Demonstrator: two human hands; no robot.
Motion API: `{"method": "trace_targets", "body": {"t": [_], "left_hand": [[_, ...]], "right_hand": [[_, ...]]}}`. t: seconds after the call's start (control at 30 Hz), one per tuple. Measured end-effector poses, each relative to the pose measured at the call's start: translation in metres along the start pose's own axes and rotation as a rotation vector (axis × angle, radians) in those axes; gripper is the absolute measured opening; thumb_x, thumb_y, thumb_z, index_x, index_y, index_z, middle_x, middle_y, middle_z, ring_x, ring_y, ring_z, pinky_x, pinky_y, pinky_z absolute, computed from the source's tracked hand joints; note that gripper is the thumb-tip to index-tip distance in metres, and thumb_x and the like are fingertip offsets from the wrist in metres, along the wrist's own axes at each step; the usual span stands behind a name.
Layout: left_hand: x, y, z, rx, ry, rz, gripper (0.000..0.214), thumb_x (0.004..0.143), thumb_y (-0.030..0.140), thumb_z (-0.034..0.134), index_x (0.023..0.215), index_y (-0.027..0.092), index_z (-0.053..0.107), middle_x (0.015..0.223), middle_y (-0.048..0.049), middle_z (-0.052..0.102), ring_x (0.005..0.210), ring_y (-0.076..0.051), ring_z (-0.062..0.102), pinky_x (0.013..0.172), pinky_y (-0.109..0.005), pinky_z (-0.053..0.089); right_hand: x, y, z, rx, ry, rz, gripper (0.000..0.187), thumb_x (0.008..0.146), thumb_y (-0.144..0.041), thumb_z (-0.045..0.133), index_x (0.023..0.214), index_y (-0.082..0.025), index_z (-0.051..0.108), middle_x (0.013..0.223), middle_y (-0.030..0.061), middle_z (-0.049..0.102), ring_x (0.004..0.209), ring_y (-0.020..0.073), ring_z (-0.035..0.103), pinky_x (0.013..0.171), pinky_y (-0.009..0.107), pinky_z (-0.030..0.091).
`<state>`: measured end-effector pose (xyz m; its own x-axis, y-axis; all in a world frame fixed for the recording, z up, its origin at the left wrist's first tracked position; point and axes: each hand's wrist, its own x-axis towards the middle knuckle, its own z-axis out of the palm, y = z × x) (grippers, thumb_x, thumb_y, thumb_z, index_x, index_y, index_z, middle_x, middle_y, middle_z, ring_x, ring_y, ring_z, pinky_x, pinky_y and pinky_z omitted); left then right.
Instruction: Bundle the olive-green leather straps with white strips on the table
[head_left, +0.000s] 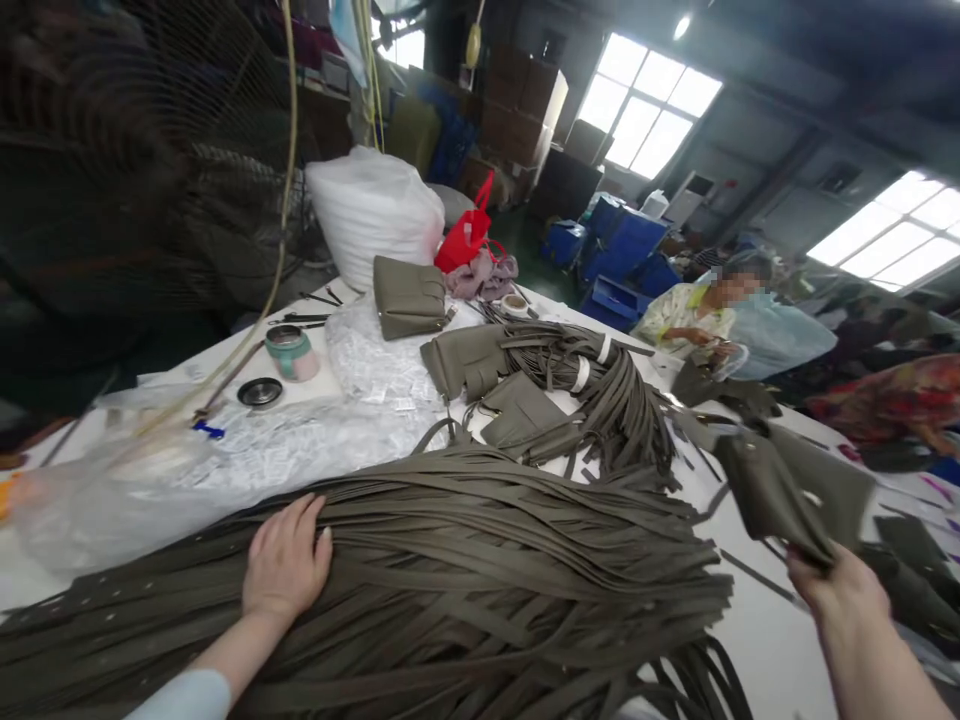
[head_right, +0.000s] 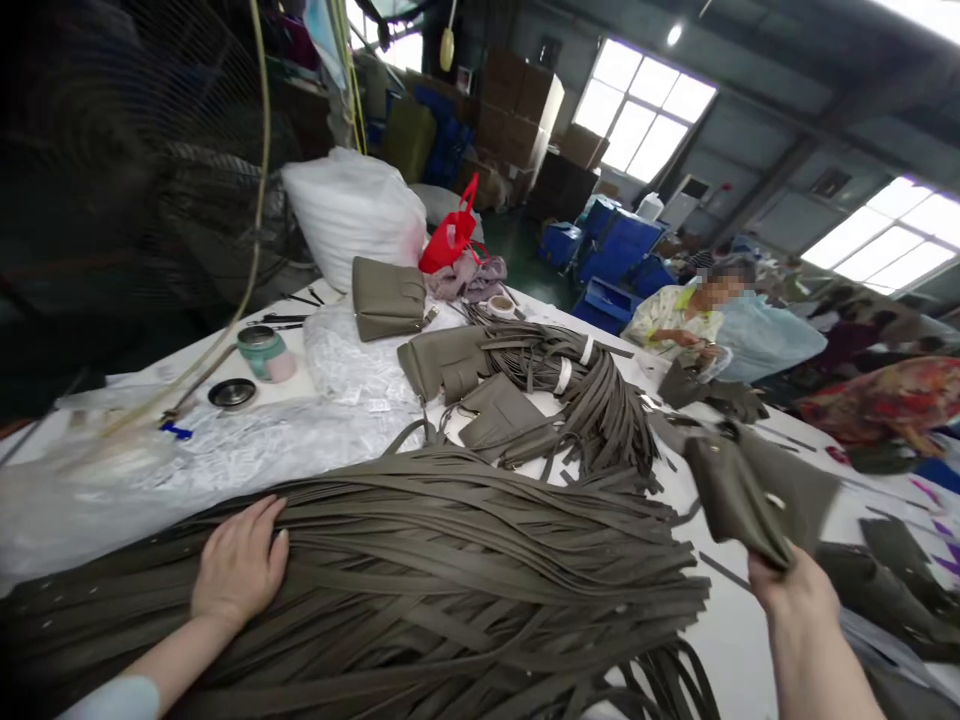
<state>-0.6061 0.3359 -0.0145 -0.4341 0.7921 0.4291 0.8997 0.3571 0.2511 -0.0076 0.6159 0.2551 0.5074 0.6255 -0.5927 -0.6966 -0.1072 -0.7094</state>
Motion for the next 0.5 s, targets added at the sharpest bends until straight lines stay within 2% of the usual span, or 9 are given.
{"method": "trace_targets", "body": {"t": [0.07,0.13,0.17,0.27,0.37,0.43,0.5], "left_hand": [[0.0,0.0,0.0,-0.01,0.003,-0.001,0.047,0.09,0.031,0.038,0.128,0.009,0.053,0.126,-0.0188,0.059,0.112,-0.032,0.055,0.104,-0.047,0.034],[0.0,-0.001,0.0,-0.011,0.001,0.003,0.047,0.089,0.032,0.037,0.128,0.009,0.053,0.126,-0.0191,0.059,0.111,-0.032,0.055,0.104,-0.047,0.034],[0.0,-0.001,0.0,-0.007,0.0,0.004,0.048,0.089,0.032,0.037,0.128,0.009,0.053,0.126,-0.0192,0.059,0.111,-0.032,0.055,0.103,-0.047,0.034],[0.0,-0.002,0.0,0.01,-0.006,0.009,0.047,0.089,0.032,0.037,0.127,0.009,0.054,0.126,-0.0192,0.06,0.111,-0.032,0.055,0.103,-0.047,0.035],[0.0,-0.005,0.001,0.017,-0.011,0.02,0.046,0.089,0.031,0.039,0.126,0.009,0.054,0.126,-0.019,0.06,0.112,-0.032,0.056,0.102,-0.046,0.035],[-0.001,-0.006,0.001,0.015,-0.016,0.027,0.046,0.089,0.03,0.039,0.127,0.009,0.054,0.126,-0.019,0.06,0.112,-0.032,0.056,0.101,-0.046,0.036],[-0.002,-0.007,0.002,0.018,-0.017,0.032,0.047,0.088,0.03,0.04,0.129,0.011,0.052,0.127,-0.0185,0.059,0.113,-0.031,0.055,0.102,-0.047,0.036]], "right_hand": [[0.018,-0.011,-0.023,0.001,0.01,-0.213,0.035,0.101,-0.038,0.028,0.104,-0.042,0.062,0.117,0.0075,0.065,0.047,0.0108,0.063,0.038,0.021,0.052],[0.039,0.001,-0.031,-0.179,0.016,-0.221,0.042,0.1,-0.045,0.022,0.104,-0.034,0.063,0.119,0.0111,0.063,0.058,0.0124,0.068,0.046,0.021,0.057],[0.05,0.016,-0.027,-0.311,-0.026,-0.179,0.042,0.101,-0.042,0.022,0.107,-0.03,0.062,0.117,0.0119,0.063,0.062,0.0117,0.069,0.05,0.02,0.058],[0.074,0.088,0.01,-0.591,-0.163,-0.035,0.03,0.1,-0.027,0.034,0.11,-0.02,0.061,0.097,0.0097,0.069,0.062,0.0098,0.068,0.055,0.014,0.059],[0.088,0.177,0.061,-0.752,-0.262,0.1,0.017,0.092,-0.027,0.058,0.102,-0.014,0.064,0.085,0.0115,0.071,0.066,0.0154,0.07,0.056,0.02,0.061],[0.094,0.234,0.087,-0.866,-0.279,0.188,0.026,0.08,-0.026,0.074,0.098,-0.011,0.064,0.08,0.0131,0.071,0.064,0.019,0.07,0.052,0.023,0.059],[0.098,0.282,0.103,-0.949,-0.262,0.256,0.037,0.071,-0.026,0.083,0.096,-0.008,0.062,0.073,0.0127,0.07,0.059,0.0208,0.068,0.047,0.026,0.057]]}}
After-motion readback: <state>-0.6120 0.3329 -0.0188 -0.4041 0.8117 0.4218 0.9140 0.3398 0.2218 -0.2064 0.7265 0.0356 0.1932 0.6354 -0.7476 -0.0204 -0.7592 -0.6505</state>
